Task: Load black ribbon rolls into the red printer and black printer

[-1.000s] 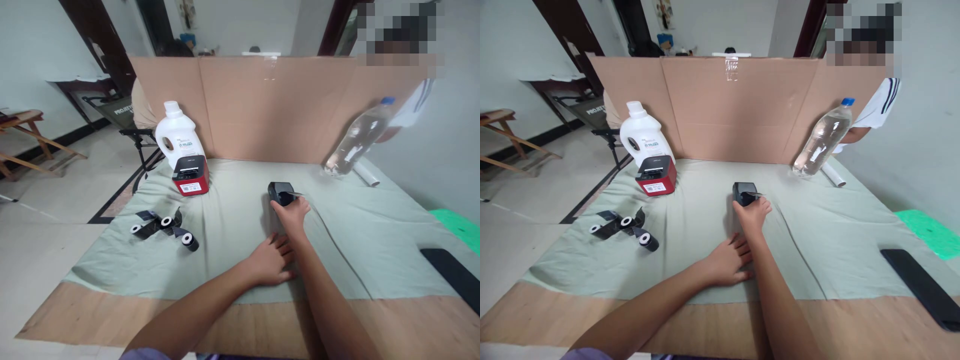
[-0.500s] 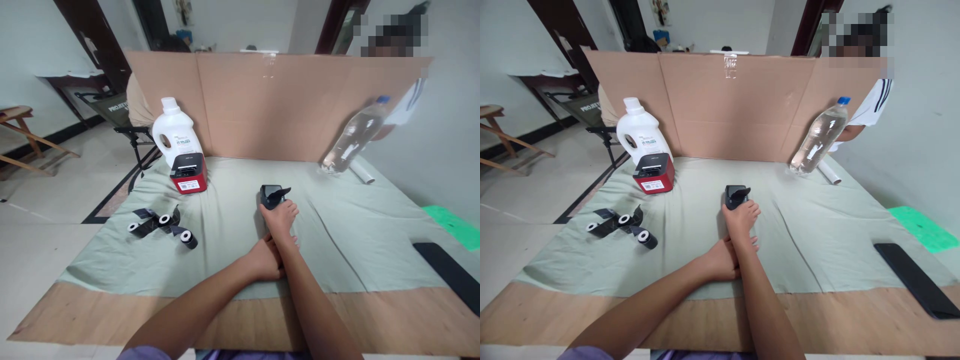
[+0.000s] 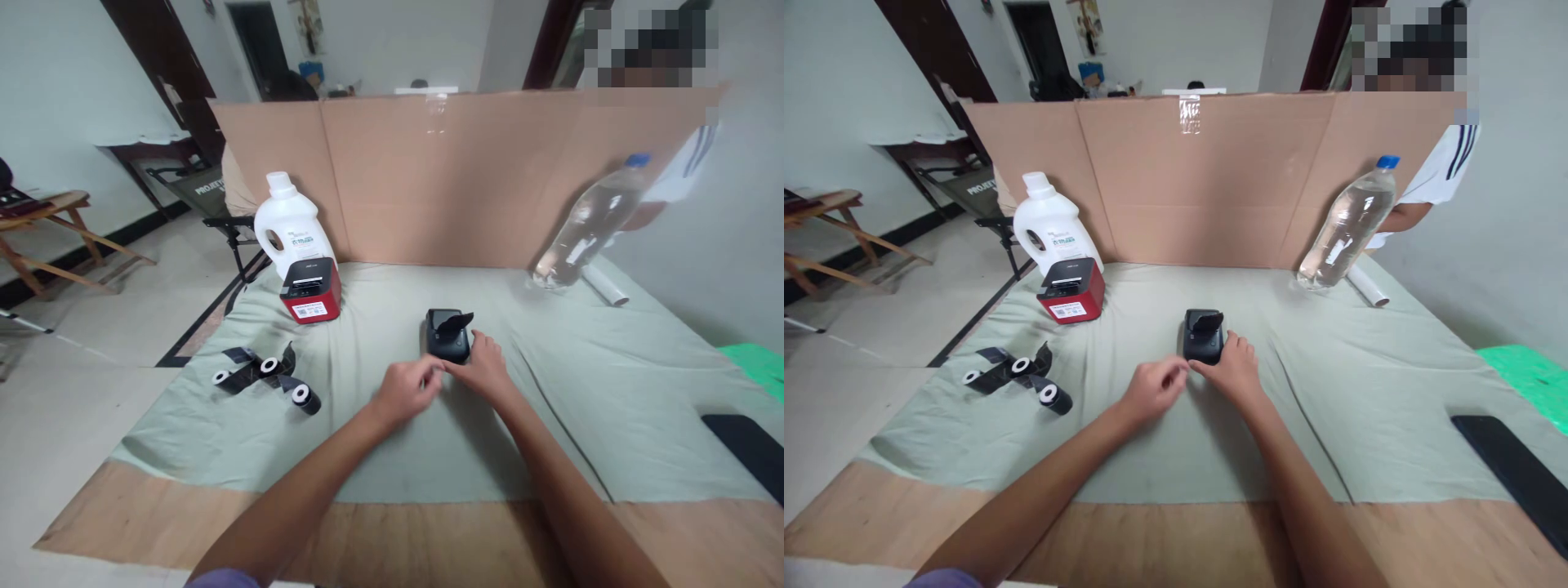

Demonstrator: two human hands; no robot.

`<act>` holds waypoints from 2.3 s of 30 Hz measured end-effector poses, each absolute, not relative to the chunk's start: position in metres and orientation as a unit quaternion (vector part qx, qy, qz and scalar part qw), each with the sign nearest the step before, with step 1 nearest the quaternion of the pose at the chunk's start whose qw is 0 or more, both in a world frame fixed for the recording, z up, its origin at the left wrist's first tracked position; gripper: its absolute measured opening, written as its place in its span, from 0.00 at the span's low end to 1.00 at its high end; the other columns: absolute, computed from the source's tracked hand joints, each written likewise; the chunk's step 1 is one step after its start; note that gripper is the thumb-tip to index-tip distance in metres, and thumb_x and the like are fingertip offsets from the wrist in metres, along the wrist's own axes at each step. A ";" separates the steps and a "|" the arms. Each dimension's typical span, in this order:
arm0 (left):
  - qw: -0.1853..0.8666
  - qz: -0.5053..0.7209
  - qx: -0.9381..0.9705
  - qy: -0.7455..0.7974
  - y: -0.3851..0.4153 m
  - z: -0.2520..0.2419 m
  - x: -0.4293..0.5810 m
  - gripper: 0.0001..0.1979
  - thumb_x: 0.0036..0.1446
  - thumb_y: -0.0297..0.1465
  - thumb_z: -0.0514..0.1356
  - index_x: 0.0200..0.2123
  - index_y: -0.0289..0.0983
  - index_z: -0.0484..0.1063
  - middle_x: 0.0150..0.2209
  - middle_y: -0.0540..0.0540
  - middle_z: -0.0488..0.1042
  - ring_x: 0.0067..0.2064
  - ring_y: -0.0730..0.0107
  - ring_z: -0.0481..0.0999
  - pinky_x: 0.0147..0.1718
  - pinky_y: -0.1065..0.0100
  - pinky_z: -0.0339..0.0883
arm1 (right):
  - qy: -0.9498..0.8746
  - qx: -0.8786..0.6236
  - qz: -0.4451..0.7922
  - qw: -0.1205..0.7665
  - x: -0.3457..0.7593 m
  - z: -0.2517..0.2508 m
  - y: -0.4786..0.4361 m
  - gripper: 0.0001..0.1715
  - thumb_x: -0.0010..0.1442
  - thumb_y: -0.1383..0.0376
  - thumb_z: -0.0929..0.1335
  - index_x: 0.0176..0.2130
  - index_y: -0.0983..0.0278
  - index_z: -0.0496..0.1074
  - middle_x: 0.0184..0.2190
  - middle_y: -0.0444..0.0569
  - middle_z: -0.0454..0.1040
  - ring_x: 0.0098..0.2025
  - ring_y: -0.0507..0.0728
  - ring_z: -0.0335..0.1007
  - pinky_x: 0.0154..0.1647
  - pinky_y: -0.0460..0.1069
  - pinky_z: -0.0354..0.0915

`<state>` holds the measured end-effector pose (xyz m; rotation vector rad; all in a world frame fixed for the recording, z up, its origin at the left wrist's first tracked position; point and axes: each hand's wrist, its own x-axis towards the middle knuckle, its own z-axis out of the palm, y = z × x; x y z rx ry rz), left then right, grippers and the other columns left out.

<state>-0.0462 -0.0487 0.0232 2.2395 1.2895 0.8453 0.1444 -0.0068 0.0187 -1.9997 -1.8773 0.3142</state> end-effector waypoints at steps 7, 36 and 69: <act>0.242 0.185 0.734 0.606 0.025 0.024 -0.051 0.27 0.70 0.31 0.49 0.71 0.41 0.63 0.50 0.40 0.82 0.50 0.58 0.80 0.49 0.62 0.72 | -0.751 -0.611 0.149 0.200 0.173 0.007 0.014 0.52 0.52 0.46 0.74 0.67 0.63 0.58 0.60 0.63 0.70 0.62 0.75 0.63 0.60 0.64 0.58; 0.065 -0.040 0.747 0.660 0.011 0.021 -0.022 0.31 0.71 0.28 0.48 0.76 0.40 0.49 0.48 0.37 0.81 0.45 0.57 0.84 0.43 0.62 0.75 | -0.776 -0.539 0.154 0.290 0.171 -0.015 0.014 0.57 0.55 0.45 0.72 0.72 0.66 0.51 0.63 0.65 0.69 0.65 0.74 0.64 0.65 0.68 0.55; 0.232 0.180 0.696 0.655 0.023 0.012 -0.045 0.26 0.70 0.36 0.50 0.70 0.51 0.64 0.43 0.46 0.84 0.43 0.59 0.81 0.43 0.66 0.70 | -0.727 -0.604 0.135 0.296 0.147 -0.001 0.006 0.53 0.50 0.42 0.73 0.64 0.66 0.60 0.60 0.65 0.71 0.58 0.75 0.70 0.61 0.66 0.61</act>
